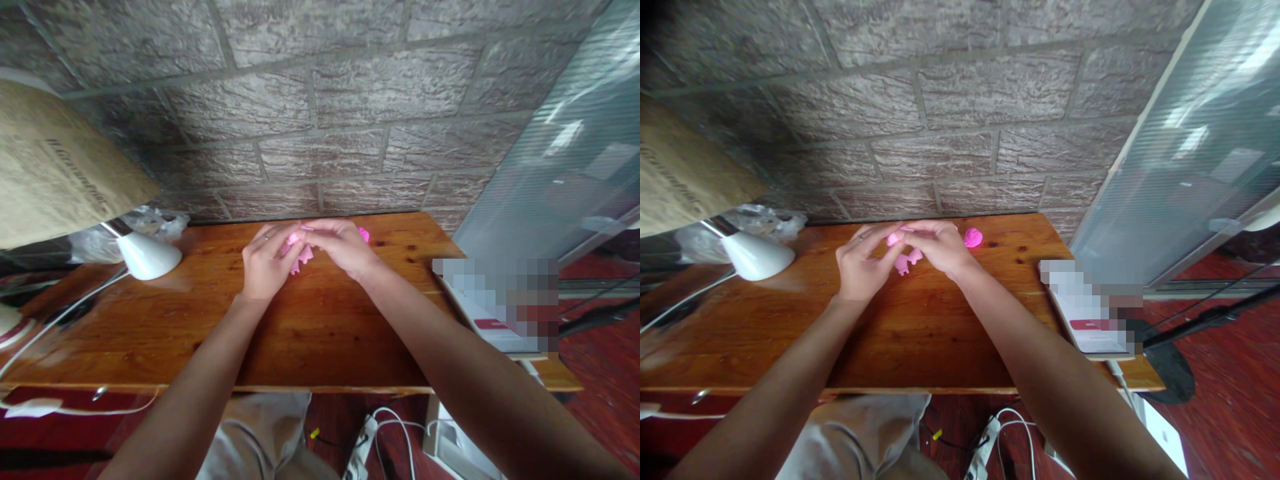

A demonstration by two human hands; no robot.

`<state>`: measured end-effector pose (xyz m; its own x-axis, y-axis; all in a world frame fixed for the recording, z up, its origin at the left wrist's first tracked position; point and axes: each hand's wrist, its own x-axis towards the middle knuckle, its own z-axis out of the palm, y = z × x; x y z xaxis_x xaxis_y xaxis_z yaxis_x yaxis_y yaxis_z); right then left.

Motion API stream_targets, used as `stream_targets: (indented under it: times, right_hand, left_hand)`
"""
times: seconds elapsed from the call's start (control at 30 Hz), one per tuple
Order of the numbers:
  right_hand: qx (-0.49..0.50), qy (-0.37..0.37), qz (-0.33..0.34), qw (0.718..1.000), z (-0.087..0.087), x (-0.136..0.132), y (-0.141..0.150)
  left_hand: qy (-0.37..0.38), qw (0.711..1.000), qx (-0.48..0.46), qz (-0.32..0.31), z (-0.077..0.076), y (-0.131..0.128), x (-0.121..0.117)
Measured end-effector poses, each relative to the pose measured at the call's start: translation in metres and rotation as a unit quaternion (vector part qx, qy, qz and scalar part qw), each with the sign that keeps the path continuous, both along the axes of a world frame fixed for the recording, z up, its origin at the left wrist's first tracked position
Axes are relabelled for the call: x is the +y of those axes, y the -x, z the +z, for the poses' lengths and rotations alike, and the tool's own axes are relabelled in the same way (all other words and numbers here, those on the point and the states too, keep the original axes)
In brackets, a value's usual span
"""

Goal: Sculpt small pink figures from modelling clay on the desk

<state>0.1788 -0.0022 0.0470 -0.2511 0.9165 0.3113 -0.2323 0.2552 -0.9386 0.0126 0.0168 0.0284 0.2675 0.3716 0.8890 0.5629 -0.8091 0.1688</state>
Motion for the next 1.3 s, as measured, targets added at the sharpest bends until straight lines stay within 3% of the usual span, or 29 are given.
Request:
stream_targets:
  times: [0.2,0.33,0.47,0.6,0.73,0.83,0.9,0.97,1.1,1.23,1.3]
  right_hand:
    - [0.021,-0.011,-0.032,0.999,-0.008,0.007,0.002]
    - [-0.064,-0.076,-0.074,0.992,-0.008,0.009,-0.001]
    - [-0.222,-0.186,-0.184,0.939,0.0,0.005,-0.007]
    - [-0.291,-0.242,-0.255,0.89,0.003,0.002,-0.007]
    - [-0.261,-0.25,-0.339,0.869,0.002,0.012,-0.021]
    - [-0.121,-0.162,-0.453,0.868,0.001,0.027,-0.046]
    - [-0.055,-0.103,-0.449,0.886,-0.001,0.035,-0.057]
    - [-0.034,-0.075,-0.402,0.912,-0.004,0.037,-0.058]
    - [0.003,-0.02,-0.304,0.953,-0.008,0.032,-0.037]
    - [0.059,0.073,-0.246,0.965,-0.007,0.024,-0.022]
    - [0.072,0.12,-0.224,0.965,-0.005,0.021,-0.02]
  left_hand:
    - [0.023,1.0,0.01,-0.015,0.0,0.0,0.001]
    - [0.037,0.999,0.021,-0.01,-0.001,0.002,0.002]
    - [0.035,0.999,0.029,-0.002,0.0,0.001,0.004]
    - [0.022,0.999,0.013,-0.025,0.003,-0.002,0.002]
    - [0.06,0.998,-0.016,-0.022,0.002,0.0,-0.002]
    - [0.097,0.992,-0.079,0.012,0.001,0.009,0.001]
    - [0.096,0.98,-0.168,0.051,0.001,0.018,0.008]
    - [0.092,0.961,-0.248,0.084,0.001,0.029,0.018]
    - [0.12,0.907,-0.384,0.121,0.0,0.052,0.038]
    - [0.2,0.859,-0.457,0.118,-0.006,0.066,0.049]
    - [0.223,0.864,-0.445,0.076,-0.008,0.062,0.048]
